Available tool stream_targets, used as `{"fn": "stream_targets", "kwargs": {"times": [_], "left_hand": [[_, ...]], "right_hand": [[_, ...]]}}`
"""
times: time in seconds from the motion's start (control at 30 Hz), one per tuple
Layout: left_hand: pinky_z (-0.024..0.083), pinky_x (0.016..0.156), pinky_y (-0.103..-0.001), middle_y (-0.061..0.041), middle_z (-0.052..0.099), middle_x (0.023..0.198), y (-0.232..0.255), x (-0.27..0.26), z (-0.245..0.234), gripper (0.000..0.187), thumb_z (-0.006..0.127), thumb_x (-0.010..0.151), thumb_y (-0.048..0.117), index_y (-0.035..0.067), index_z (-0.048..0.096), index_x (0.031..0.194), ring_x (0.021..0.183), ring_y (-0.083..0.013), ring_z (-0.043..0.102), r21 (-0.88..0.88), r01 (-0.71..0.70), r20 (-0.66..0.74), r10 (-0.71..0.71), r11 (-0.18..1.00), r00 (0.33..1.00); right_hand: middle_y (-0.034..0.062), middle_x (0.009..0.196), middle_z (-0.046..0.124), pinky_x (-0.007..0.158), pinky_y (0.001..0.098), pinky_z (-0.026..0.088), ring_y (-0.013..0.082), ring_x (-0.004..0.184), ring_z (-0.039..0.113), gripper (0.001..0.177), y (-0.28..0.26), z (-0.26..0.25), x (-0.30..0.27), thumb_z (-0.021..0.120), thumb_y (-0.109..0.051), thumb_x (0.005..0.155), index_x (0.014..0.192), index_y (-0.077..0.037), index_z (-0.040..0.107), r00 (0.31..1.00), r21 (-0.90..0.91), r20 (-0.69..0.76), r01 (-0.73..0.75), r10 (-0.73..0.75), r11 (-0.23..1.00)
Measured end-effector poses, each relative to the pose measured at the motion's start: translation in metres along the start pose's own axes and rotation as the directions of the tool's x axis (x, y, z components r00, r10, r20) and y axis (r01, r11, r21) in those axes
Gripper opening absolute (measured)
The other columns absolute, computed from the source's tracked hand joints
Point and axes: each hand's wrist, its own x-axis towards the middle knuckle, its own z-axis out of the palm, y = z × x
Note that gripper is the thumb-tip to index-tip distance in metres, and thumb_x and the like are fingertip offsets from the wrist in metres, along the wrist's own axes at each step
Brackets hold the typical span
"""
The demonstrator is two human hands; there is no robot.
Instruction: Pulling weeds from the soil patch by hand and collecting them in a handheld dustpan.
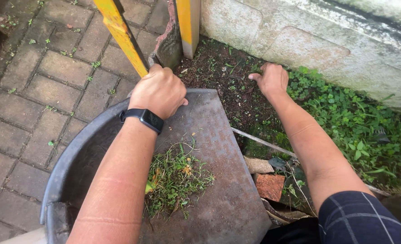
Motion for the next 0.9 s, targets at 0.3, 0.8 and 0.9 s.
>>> {"fn": "stream_targets", "kwargs": {"times": [0.3,0.8,0.9], "left_hand": [[0.048,0.061,-0.035,0.002,0.069,0.064,-0.002,0.001,0.005,0.048,0.066,0.083,0.063,0.019,0.075,0.067,0.070,-0.0202,0.070,0.022,-0.017,-0.026,0.018,1.000,1.000],[0.048,0.061,-0.037,-0.002,0.072,0.066,0.003,-0.006,0.006,0.050,0.067,0.081,0.065,0.018,0.077,0.067,0.067,-0.0229,0.071,0.063,-0.006,-0.043,0.009,0.998,0.999],[0.048,0.062,-0.036,-0.002,0.073,0.067,0.003,-0.005,0.004,0.051,0.067,0.081,0.066,0.018,0.077,0.069,0.067,-0.0226,0.072,0.054,-0.020,-0.040,0.023,0.998,0.999]], "right_hand": [[0.0205,0.102,0.076,0.085,0.0466,0.058,0.0355,0.089,0.074,0.013,0.008,0.022,0.012,0.073,-0.013,0.097,0.103,-0.002,0.078,0.983,0.027,-0.036,0.180,-0.179,0.983],[0.0040,0.097,0.082,0.074,0.0295,0.058,0.0114,0.077,0.072,0.019,-0.134,-0.149,-0.156,0.081,-0.021,0.087,0.103,-0.010,0.080,0.759,0.578,0.275,0.360,-0.590,0.733],[-0.0002,0.106,0.083,0.065,0.0284,0.057,0.0123,0.068,0.068,0.044,-0.154,-0.160,-0.182,0.089,-0.024,0.076,0.117,-0.014,0.078,0.559,0.588,0.422,0.430,-0.713,0.685]]}}
